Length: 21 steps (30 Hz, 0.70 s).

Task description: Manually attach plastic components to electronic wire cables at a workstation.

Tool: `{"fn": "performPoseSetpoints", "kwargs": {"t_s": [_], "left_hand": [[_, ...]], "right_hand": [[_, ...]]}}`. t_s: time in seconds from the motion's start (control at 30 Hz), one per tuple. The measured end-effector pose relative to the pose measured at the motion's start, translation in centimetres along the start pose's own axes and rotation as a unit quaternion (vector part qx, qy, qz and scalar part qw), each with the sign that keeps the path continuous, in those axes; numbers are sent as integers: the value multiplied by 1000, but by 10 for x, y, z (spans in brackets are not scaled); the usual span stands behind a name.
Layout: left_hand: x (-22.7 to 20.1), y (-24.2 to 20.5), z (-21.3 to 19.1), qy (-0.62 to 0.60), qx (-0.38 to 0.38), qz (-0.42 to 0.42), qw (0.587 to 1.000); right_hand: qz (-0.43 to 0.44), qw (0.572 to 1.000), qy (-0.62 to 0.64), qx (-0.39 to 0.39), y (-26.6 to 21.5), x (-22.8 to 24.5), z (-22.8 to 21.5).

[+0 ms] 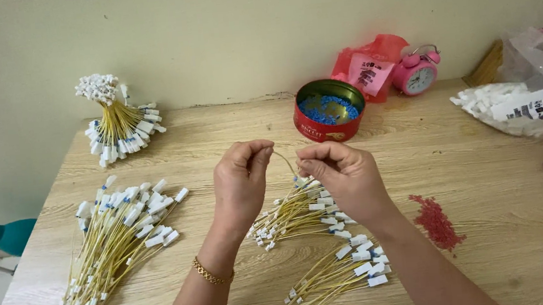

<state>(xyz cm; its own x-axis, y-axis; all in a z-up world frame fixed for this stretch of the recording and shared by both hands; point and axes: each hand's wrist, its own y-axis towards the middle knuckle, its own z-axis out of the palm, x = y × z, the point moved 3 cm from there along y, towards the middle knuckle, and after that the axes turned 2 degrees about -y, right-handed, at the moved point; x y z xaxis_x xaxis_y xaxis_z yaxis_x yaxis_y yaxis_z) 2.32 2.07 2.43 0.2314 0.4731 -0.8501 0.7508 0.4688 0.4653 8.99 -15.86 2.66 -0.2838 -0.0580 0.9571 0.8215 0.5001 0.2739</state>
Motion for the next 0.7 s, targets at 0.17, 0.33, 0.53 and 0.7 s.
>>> {"fn": "performPoseSetpoints", "kwargs": {"t_s": [0.17, 0.33, 0.53, 0.7], "left_hand": [[3, -3, 13, -209, 45, -127, 969], [1, -13, 26, -384, 72, -197, 899], [1, -16, 30, -382, 96, -159, 905], [3, -15, 28, -404, 127, -167, 890]], "right_hand": [[-173, 968, -176, -46, -7, 39, 11], [-150, 964, -211, -56, -8, 44, 11], [-116, 978, -170, -27, -6, 37, 3], [-49, 987, -146, -37, -7, 22, -3]]}}
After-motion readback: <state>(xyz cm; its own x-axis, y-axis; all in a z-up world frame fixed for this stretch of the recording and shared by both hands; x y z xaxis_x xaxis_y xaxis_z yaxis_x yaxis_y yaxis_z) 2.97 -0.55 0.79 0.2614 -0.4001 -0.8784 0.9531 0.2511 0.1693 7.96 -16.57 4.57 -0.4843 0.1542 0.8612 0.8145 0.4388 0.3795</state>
